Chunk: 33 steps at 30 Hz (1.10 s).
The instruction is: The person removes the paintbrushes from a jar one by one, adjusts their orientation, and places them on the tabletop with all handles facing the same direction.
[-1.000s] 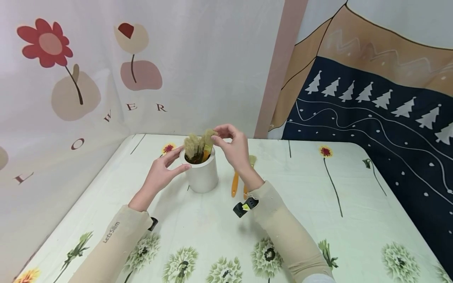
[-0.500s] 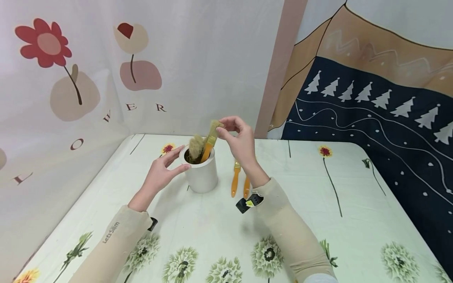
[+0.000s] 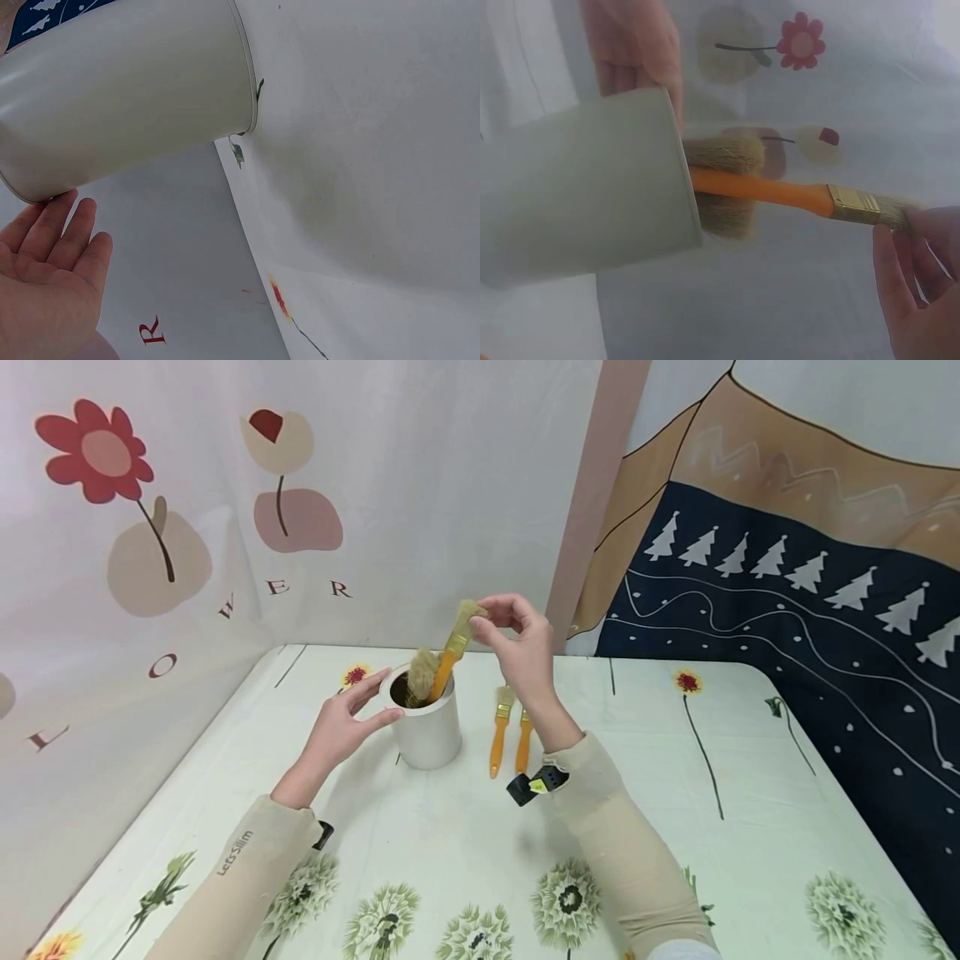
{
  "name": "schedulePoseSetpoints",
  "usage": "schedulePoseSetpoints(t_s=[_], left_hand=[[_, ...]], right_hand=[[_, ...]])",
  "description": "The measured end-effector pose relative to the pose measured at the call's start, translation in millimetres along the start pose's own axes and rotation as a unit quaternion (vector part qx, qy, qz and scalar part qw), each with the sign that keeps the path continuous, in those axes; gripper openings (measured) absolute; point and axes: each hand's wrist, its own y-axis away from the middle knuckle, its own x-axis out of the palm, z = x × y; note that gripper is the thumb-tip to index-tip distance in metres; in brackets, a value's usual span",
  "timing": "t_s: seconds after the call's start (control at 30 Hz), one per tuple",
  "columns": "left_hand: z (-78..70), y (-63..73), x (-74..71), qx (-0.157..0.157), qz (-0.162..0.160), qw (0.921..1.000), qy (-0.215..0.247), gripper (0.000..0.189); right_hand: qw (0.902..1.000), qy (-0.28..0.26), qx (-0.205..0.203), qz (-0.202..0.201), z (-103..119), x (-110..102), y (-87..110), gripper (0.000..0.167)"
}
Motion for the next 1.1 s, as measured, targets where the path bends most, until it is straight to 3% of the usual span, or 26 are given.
schedulePoseSetpoints(t_s=[0.67,1.1], left_hand=[[0.4,1.1,-0.3,0.005,-0.002,1.0000,-0.001,0.076],[-1.1,0.7,-0.3,0.009,-0.005,0.9999,0.001,0.074]], right_hand=[[0.9991,-0.022,-0.001,-0.035,6.2,-15.9,-5.4,0.027],[0.9977,-0.031,-0.023,-0.055,9.7,-29.5,-7.9,0.017]])
